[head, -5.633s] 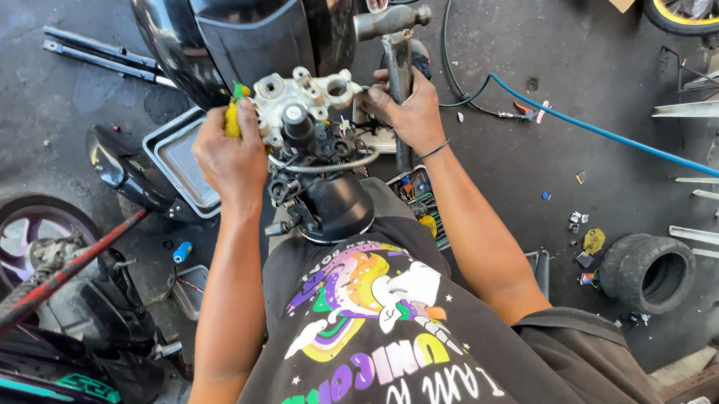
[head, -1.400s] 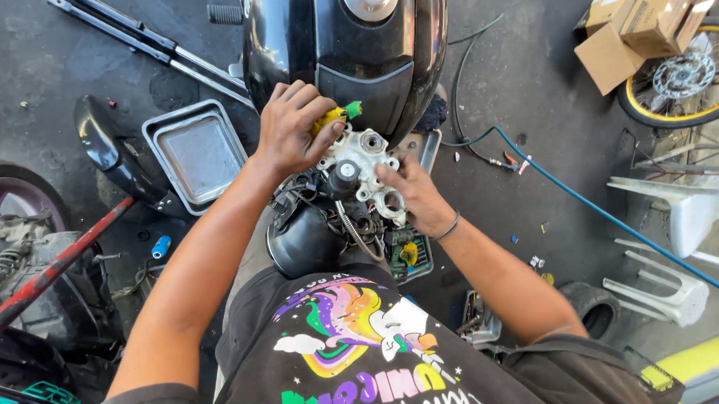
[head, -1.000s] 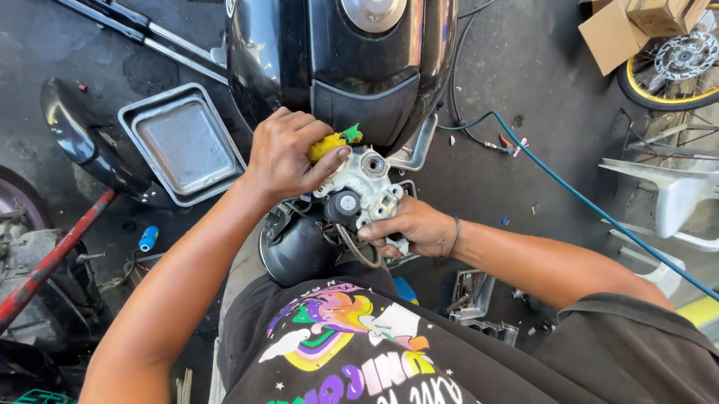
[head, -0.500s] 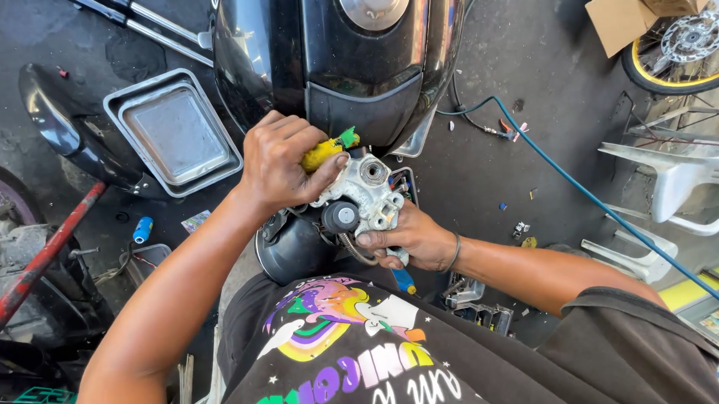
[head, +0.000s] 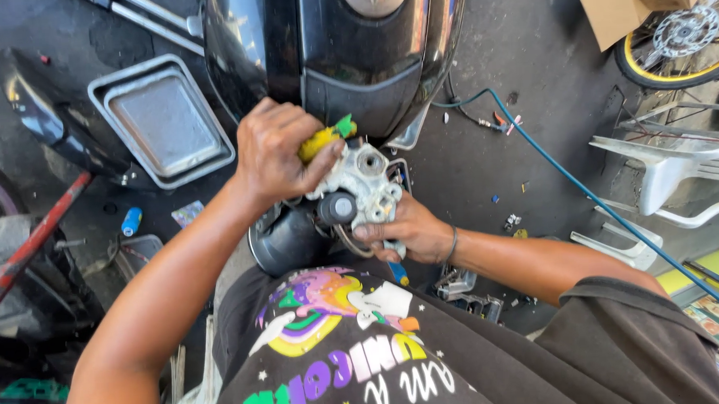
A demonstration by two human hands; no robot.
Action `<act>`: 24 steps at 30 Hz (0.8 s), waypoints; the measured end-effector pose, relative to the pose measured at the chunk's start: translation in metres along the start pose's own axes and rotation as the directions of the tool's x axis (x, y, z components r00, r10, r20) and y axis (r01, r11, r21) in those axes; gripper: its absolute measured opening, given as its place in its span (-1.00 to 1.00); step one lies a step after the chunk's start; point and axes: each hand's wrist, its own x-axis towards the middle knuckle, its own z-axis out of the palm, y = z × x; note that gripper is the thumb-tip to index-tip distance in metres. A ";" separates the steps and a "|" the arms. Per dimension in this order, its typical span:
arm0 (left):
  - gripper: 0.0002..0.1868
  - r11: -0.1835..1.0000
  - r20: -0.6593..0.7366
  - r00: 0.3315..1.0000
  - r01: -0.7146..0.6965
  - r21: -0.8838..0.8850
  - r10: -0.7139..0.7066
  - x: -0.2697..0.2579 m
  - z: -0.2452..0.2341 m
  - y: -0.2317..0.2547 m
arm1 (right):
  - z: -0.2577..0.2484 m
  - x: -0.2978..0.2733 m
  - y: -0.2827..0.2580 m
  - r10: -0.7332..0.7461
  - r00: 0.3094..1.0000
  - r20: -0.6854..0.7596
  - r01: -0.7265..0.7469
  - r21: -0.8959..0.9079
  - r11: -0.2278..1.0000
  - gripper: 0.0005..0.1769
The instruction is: Repairing the steering stem of a motorcycle by hammering and cleaning the components.
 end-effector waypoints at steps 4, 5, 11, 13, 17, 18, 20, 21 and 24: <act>-0.59 1.000 -0.008 1.000 0.006 0.014 -0.006 -0.004 0.002 0.004 | 0.023 -0.006 -0.021 0.005 1.000 -0.026 -0.005 -0.038 0.999 -0.80; -0.59 1.000 -0.004 1.000 0.008 0.015 -0.008 -0.004 0.002 0.001 | 0.017 -0.006 -0.015 0.006 1.000 -0.025 -0.007 -0.033 0.999 -0.80; -0.64 0.991 0.132 0.990 0.036 0.128 -0.053 -0.003 -0.003 0.000 | -0.004 0.001 0.007 -0.059 0.996 -0.061 0.057 -0.034 0.998 -0.82; -0.68 0.961 0.192 0.953 0.198 0.191 -0.234 -0.009 0.000 0.004 | -0.011 -0.001 0.014 -0.067 0.998 0.006 0.067 -0.048 0.997 -0.80; -0.64 0.943 0.289 0.908 0.244 0.225 -0.304 -0.006 -0.007 0.001 | -0.043 -0.031 0.016 -0.050 0.994 0.098 0.052 -0.014 0.999 -0.55; -0.67 0.926 0.268 0.893 0.311 0.215 -0.362 -0.009 -0.007 -0.007 | -0.059 -0.042 0.027 -0.168 0.981 -0.096 0.159 -0.098 0.982 -0.44; -0.69 0.911 0.283 0.869 0.357 0.209 -0.405 -0.015 -0.003 -0.022 | -0.111 -0.064 0.074 -0.295 0.906 -0.303 0.254 -0.170 0.952 -0.30; -0.65 0.925 0.263 0.888 0.346 0.158 -0.377 -0.018 -0.004 -0.028 | -0.144 -0.072 0.109 -0.357 0.762 -0.540 0.314 -0.174 0.933 -0.43; -0.55 0.952 0.260 0.916 0.294 0.088 -0.306 -0.016 -0.003 -0.042 | -0.225 -0.113 0.235 -0.272 0.458 -0.847 0.278 -0.154 0.948 -0.57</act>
